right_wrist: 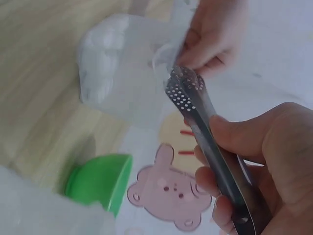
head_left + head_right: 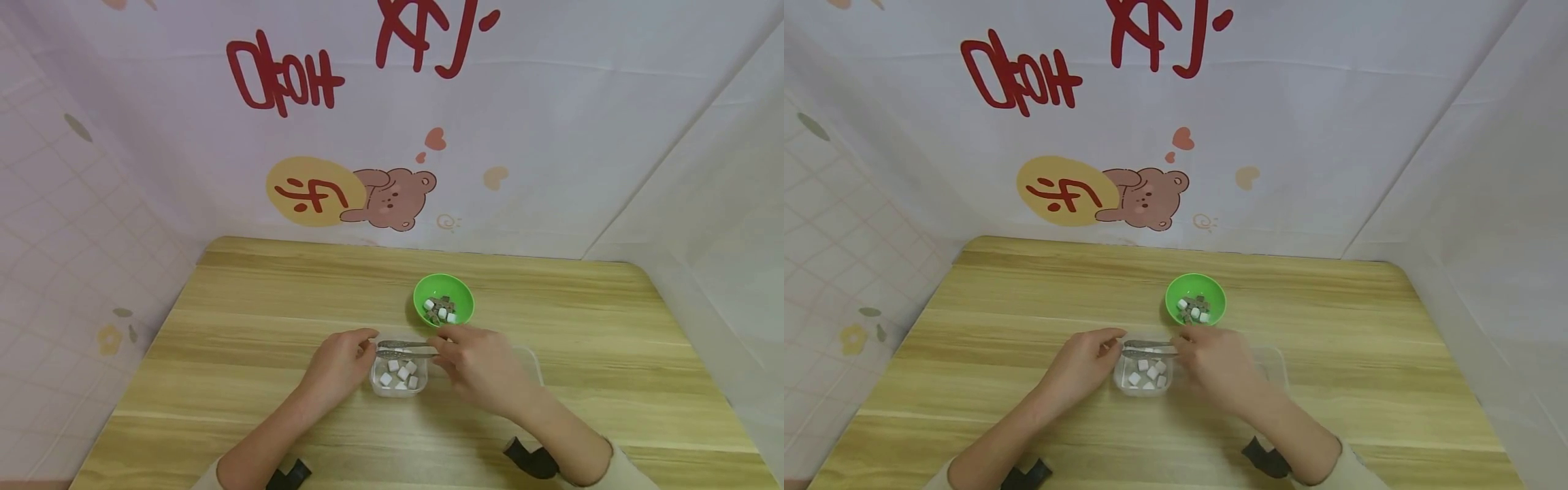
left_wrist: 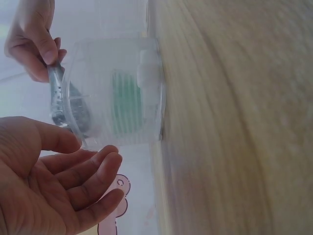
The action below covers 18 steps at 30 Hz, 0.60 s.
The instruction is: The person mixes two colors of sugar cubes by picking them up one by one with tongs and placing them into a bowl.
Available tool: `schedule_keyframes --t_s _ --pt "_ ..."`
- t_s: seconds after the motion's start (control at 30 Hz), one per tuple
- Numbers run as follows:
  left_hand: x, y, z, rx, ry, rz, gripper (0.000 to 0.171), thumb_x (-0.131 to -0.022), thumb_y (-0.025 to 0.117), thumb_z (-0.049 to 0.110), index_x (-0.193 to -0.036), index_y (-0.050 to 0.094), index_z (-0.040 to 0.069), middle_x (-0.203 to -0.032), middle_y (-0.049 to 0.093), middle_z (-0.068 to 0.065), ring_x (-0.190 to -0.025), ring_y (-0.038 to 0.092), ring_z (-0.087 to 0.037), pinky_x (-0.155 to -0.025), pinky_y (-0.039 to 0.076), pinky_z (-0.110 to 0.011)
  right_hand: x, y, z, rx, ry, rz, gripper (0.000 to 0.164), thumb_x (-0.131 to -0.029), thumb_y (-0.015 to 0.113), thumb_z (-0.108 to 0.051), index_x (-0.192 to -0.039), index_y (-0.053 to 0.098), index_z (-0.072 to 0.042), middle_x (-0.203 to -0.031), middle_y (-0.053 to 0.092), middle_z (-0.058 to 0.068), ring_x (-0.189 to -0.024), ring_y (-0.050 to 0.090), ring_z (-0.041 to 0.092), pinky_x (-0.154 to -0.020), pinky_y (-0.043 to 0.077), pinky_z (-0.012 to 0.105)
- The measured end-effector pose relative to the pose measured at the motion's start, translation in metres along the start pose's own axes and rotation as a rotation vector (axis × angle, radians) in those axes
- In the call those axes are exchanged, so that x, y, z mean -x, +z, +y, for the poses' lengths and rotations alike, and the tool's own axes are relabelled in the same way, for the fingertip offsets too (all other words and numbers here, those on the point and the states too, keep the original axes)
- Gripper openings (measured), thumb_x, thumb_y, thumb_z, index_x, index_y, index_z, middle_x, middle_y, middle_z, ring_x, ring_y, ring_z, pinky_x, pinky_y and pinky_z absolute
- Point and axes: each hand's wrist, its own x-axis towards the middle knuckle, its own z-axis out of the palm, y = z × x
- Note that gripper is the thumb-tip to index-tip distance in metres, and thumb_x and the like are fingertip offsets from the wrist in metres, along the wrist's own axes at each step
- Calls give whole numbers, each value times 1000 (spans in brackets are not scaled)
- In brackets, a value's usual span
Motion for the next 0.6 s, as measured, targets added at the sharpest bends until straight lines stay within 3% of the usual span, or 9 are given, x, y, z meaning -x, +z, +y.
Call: schedule_keyframes --t_s 0.4,0.6 --pt "0 1 1 -6 6 12 28 -97 63 5 -121 76 1 -97 75 -6 -74 61 -11 -69 53 -35 20 -15 35 -75 127 168 26 -75 88 -1 -99 80 -4 -94 72 1 -69 65 12 -54 53 29" --pt "1 0 1 6 -1 1 28 -98 62 5 -122 76 2 -100 76 -8 -75 61 -12 -69 53 -35 30 -12 53 -34 247 170 25 -75 88 0 -98 81 -5 -91 72 2 -63 61 11 -49 45 26"
